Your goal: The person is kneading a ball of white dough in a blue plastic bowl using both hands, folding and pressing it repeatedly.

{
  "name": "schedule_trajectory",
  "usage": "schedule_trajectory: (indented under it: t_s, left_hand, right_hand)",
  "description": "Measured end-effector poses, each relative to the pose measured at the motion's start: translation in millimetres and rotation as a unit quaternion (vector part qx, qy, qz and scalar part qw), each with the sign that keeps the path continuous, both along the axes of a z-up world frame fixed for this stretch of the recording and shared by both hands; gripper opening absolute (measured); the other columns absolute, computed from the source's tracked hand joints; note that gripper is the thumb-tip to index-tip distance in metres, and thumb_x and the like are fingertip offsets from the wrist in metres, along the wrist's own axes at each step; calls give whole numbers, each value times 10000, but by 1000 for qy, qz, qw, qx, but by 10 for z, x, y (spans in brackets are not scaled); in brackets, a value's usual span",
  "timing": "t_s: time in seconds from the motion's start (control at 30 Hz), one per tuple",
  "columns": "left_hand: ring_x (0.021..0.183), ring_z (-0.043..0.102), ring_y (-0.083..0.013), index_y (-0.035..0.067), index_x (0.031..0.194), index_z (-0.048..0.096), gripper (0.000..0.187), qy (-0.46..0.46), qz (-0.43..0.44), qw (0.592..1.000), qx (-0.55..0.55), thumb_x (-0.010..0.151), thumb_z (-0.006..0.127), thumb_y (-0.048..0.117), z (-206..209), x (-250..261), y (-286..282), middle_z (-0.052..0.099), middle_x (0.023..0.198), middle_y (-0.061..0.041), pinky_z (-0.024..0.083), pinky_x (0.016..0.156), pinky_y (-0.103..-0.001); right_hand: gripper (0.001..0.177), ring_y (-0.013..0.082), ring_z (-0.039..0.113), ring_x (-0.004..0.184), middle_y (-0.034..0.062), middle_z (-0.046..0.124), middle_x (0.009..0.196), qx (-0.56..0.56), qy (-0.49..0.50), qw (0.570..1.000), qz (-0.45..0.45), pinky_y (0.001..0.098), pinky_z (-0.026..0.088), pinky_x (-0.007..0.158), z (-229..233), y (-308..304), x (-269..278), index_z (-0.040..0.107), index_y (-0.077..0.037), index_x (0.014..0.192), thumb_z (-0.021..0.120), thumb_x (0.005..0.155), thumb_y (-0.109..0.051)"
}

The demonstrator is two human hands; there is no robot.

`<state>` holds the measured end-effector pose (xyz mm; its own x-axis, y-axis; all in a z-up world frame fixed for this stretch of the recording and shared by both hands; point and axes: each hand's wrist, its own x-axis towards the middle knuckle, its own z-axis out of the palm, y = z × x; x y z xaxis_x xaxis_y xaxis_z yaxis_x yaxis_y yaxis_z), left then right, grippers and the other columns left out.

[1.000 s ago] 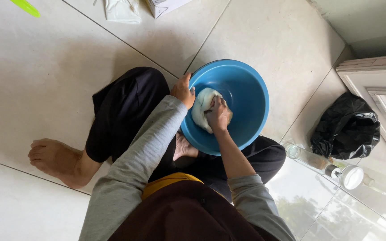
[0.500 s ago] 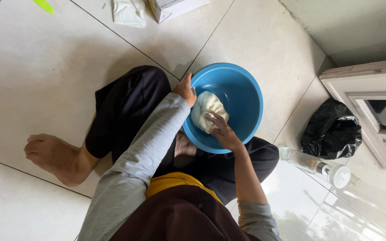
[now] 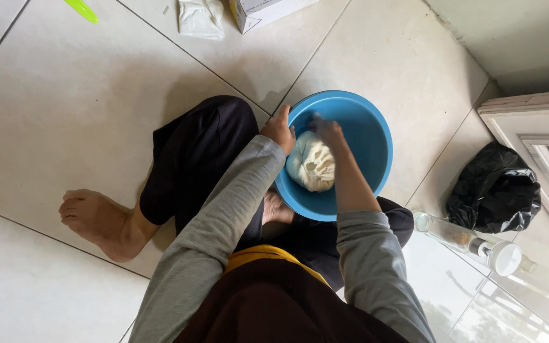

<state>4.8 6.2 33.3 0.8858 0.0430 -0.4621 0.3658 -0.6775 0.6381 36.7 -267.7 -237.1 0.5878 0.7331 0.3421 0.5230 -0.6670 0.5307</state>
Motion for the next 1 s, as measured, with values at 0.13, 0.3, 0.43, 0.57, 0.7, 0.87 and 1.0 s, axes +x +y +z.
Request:
schedule_trajectory:
  t_s: [0.13,0.3,0.43,0.57,0.7,0.87,1.0]
  left_hand:
    - [1184,681,-357,158,1483,337,451,3,-1,1000,19,1067,509,183,-126,4,-47,634,1356,-156,602,981,-518]
    - [1180,680,-357,198,1457,358,433,-21,-10,999,47,1059,528,209,-273,-42,-65,627,1364,-126,599,979,-519]
    - [1200,673,-353,159,1488,342,469,-16,-13,997,69,1063,534,207,-283,-63,-86,628,1388,-146,601,981,-500]
    - [1154,694,-365,123,1474,380,471,-37,1,995,94,1052,574,200,-214,-96,-95,664,1322,-172,615,947,-508]
    - [1134,697,-391,119,1471,386,470,-42,-13,994,99,1048,583,179,-182,-124,-119,680,1267,-212,617,935,-538]
    - [1111,704,-397,108,1506,397,570,-82,16,986,143,1010,623,277,-397,-146,-115,708,1209,-240,612,942,-521]
    - [1132,689,-427,96,1503,407,567,-92,17,987,134,1006,632,250,-326,-161,-126,690,1260,-256,600,941,-540]
  right_hand:
    - [510,388,743,770,123,694,773,195,355,866,-293,507,601,710,1164,1196,-246,705,-101,714,569,896,-558]
    - [537,362,618,729,107,585,593,279,404,866,-96,469,522,750,2336,995,-938,601,-145,536,579,969,-463]
    - [134,261,709,871,26,637,593,370,448,802,-136,436,562,916,2986,592,-1346,742,-207,974,785,872,-281]
    - [372,265,734,862,-7,673,792,411,462,745,-249,489,595,851,2962,114,-1589,678,-268,1119,879,808,-307]
    - [230,288,716,770,-14,573,768,383,496,722,-294,445,610,745,2575,-78,-1667,684,-263,817,898,737,-288]
    - [199,219,735,894,-14,627,672,187,478,786,-345,399,648,629,2151,0,-1494,710,-237,755,885,740,-329]
    - [248,230,741,1016,-19,696,775,121,482,782,-375,390,657,638,1960,246,-1304,689,-271,917,875,770,-344]
